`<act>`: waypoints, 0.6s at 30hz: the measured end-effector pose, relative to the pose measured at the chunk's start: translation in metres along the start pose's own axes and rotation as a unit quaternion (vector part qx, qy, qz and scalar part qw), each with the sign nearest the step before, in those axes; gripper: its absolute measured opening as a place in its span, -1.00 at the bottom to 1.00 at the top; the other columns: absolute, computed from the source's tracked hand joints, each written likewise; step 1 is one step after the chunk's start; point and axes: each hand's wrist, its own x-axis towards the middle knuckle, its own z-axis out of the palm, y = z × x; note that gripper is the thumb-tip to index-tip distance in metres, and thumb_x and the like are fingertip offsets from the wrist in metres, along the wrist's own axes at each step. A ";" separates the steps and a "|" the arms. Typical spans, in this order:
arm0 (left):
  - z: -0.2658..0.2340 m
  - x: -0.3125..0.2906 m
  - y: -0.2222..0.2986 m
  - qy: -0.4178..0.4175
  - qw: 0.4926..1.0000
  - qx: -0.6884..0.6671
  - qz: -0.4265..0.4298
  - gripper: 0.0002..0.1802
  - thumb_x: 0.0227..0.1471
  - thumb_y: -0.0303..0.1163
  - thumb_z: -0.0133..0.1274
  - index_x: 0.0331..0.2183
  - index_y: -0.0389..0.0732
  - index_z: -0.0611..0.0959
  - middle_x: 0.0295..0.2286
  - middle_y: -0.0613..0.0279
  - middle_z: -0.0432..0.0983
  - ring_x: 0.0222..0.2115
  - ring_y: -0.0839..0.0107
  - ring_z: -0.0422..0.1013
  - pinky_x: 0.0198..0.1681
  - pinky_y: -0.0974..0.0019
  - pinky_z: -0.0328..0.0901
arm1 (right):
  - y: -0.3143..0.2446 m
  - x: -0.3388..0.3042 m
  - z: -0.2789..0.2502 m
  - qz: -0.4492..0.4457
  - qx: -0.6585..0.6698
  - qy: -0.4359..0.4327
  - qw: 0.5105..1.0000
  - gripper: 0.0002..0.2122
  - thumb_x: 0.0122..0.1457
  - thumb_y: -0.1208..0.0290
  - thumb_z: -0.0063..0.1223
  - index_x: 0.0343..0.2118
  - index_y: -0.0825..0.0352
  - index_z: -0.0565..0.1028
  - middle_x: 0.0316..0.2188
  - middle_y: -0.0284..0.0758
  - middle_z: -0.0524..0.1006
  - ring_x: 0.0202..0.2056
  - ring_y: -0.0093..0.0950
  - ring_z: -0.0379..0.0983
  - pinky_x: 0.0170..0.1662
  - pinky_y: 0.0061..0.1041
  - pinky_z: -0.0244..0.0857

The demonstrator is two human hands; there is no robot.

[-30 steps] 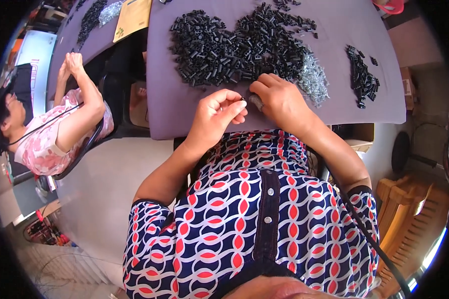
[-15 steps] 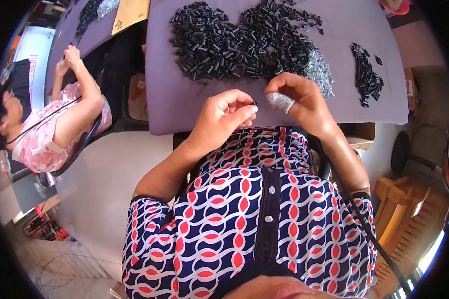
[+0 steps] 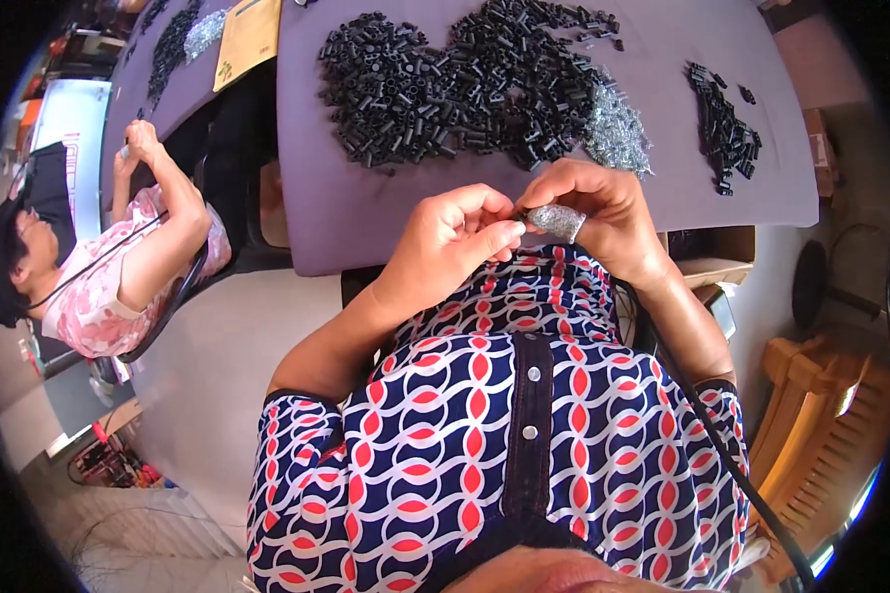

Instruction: Sorting small black plastic components and placing them into a small clear plastic bag.

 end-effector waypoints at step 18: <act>-0.013 0.011 0.001 -0.071 0.988 -0.078 -0.112 -0.82 0.18 -0.41 0.15 -0.27 -0.36 0.70 -0.47 0.20 0.64 -0.51 0.53 0.53 -0.43 0.48 0.42 | -0.026 -0.001 0.001 -0.107 -0.319 -0.051 0.940 -0.80 -0.02 0.82 0.13 -0.35 0.42 0.58 -0.38 -0.26 0.57 -0.28 -0.36 0.57 -0.20 -0.46 0.42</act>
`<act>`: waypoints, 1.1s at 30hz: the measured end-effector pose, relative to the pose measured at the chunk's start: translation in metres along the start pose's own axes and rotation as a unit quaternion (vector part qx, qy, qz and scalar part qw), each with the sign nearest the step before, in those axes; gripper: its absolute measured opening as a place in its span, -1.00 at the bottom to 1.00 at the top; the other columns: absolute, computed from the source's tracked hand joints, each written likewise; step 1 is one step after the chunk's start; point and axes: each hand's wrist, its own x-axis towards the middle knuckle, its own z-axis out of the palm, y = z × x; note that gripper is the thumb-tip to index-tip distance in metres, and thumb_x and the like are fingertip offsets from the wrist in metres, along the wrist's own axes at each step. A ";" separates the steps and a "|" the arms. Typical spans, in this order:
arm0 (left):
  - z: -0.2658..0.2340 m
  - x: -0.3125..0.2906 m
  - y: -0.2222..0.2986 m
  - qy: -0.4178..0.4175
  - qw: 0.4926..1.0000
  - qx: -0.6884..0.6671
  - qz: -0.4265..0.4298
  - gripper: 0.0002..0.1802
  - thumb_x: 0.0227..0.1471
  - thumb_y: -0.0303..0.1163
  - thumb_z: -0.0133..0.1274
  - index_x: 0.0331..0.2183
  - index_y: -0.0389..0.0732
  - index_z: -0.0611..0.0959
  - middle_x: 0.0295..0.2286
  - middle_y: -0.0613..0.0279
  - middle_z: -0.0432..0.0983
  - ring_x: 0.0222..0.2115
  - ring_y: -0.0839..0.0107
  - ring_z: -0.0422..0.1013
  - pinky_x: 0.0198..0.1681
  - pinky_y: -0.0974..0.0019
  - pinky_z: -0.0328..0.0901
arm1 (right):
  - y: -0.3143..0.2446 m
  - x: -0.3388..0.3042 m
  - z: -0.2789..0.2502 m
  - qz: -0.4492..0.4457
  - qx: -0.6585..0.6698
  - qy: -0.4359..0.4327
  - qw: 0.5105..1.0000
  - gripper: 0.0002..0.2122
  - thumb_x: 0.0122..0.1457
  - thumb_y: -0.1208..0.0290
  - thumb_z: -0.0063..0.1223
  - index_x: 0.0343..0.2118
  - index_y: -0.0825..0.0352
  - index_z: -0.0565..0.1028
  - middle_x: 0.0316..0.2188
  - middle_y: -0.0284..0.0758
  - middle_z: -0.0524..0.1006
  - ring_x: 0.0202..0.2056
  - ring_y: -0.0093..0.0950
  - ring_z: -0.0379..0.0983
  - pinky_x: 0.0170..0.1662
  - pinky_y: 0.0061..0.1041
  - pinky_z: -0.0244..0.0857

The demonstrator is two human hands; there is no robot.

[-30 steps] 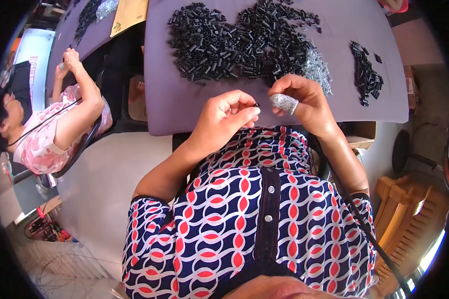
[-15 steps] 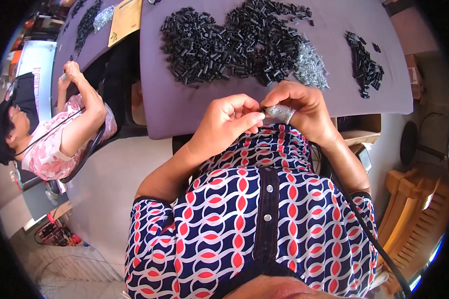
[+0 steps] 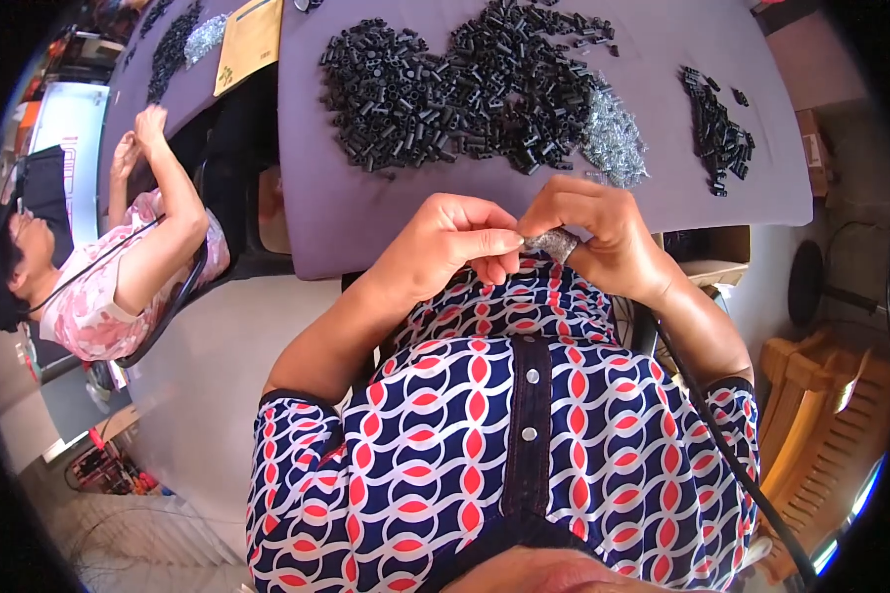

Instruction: Sorting small black plastic components and placing them into a small clear plastic bag.

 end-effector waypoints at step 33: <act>0.061 0.021 -0.001 0.077 0.990 0.080 0.083 -0.77 0.25 -0.40 0.12 -0.25 -0.40 0.71 -0.45 0.42 0.56 -0.40 0.69 0.40 -0.31 0.54 0.31 | 0.013 -0.022 -0.026 -0.067 -0.320 0.023 0.945 -0.70 -0.12 0.22 0.30 -0.46 0.31 0.46 -0.47 -0.27 0.43 -0.39 -0.22 0.43 -0.34 -0.25 0.38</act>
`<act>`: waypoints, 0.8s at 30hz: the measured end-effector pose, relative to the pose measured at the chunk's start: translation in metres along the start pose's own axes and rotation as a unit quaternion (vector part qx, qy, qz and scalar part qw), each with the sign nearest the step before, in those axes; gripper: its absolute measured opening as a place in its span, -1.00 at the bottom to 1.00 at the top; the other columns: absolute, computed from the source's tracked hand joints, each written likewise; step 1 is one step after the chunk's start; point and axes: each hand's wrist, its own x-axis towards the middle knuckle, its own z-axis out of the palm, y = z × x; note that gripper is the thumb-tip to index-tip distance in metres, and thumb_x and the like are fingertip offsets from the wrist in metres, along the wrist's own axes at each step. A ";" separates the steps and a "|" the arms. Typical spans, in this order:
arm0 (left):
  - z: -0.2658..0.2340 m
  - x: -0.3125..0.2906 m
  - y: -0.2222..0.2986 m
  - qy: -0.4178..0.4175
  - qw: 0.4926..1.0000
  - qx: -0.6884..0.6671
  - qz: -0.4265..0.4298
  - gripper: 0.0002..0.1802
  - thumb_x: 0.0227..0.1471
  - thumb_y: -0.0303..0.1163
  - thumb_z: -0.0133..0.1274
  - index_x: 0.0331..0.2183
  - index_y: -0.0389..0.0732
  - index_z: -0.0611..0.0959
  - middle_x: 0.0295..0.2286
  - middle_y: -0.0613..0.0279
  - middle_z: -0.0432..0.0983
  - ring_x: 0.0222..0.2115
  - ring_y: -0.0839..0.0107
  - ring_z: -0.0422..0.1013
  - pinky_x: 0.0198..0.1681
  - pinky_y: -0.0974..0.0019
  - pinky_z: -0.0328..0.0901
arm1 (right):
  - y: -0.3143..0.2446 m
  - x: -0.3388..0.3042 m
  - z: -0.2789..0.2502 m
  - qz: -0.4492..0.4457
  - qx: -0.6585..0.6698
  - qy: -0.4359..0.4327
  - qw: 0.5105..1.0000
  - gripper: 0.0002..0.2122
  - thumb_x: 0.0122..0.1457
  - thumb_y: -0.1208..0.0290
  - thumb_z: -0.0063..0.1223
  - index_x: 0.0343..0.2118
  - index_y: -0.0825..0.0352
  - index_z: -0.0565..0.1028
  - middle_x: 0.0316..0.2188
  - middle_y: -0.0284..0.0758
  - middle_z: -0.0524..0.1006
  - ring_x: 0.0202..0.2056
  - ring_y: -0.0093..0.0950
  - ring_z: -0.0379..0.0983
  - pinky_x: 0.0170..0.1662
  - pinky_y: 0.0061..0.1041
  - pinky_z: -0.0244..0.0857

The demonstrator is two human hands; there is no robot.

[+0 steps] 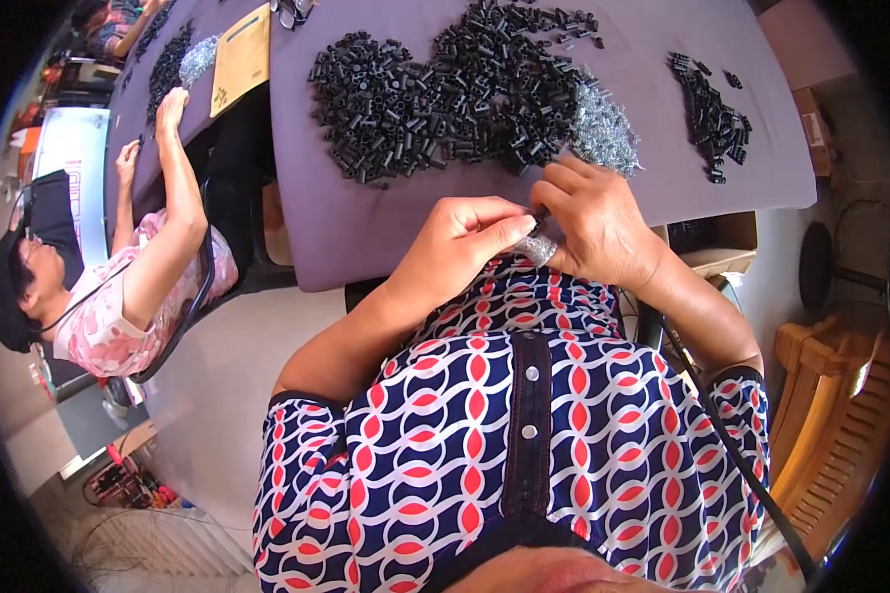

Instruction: Sorting small black plastic components and placing them into a small clear plastic bag.

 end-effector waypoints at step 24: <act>-0.050 0.031 -0.005 0.204 0.782 0.482 0.339 -0.81 0.04 -0.42 0.22 -0.24 -0.21 0.67 -0.28 0.11 0.52 -0.23 0.10 0.45 -0.14 0.14 0.36 | 0.119 -0.056 -0.065 0.221 -0.307 0.093 0.921 -0.57 0.03 0.46 0.23 0.02 0.33 0.50 0.18 -0.18 0.38 0.30 -0.09 0.15 0.33 -0.13 0.08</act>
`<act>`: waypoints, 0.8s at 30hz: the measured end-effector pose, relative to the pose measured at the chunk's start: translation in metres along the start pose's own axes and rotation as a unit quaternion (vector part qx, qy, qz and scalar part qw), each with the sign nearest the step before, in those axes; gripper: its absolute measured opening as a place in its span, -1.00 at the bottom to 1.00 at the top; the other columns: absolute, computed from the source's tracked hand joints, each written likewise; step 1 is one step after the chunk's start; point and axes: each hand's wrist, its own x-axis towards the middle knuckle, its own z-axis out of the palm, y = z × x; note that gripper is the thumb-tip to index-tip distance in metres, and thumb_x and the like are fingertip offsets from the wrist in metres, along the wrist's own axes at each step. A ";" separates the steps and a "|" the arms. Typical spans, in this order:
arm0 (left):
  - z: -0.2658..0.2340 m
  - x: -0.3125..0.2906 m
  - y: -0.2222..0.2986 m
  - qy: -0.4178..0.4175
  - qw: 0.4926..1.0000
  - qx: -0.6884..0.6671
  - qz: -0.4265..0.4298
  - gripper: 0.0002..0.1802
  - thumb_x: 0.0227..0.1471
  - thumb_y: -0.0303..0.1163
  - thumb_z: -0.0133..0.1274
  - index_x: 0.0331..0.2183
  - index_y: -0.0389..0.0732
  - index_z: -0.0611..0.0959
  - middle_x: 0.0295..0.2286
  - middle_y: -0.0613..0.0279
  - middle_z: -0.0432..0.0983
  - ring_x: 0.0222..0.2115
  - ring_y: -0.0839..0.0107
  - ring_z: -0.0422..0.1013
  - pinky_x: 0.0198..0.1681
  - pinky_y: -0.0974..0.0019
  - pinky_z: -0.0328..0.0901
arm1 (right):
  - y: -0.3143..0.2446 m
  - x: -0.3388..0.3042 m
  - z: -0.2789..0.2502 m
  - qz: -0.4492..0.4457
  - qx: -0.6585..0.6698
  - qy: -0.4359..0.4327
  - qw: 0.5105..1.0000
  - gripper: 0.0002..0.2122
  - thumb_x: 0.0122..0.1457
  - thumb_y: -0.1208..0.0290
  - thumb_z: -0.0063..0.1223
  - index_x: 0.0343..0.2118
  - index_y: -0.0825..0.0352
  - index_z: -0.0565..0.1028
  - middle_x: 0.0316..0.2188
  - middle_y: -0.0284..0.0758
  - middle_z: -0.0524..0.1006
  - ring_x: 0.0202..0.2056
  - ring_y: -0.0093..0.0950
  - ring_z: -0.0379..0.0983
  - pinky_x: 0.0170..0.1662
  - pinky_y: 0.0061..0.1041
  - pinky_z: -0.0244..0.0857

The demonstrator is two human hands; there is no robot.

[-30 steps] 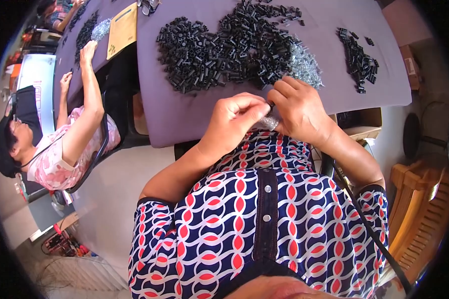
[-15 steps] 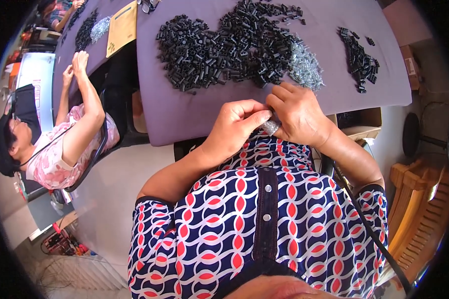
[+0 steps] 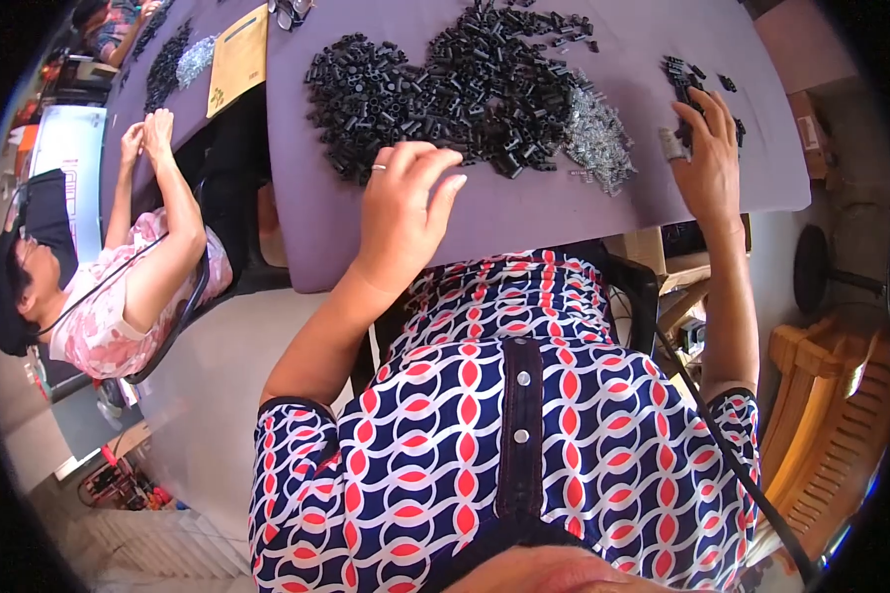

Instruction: Sorting small black plastic components and placing them into a small clear plastic bag.

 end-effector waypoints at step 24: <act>0.022 0.002 0.014 -0.112 0.991 0.037 0.070 -0.88 0.00 -0.49 0.20 -0.33 -0.20 0.66 -0.35 0.20 0.53 -0.25 0.14 0.45 -0.19 0.12 0.36 | -0.094 -0.014 -0.013 -0.082 0.173 -0.098 0.977 -0.70 -0.27 0.75 0.13 -0.37 0.35 0.61 0.26 -0.24 0.33 0.42 -0.08 -0.04 0.40 0.01 -0.03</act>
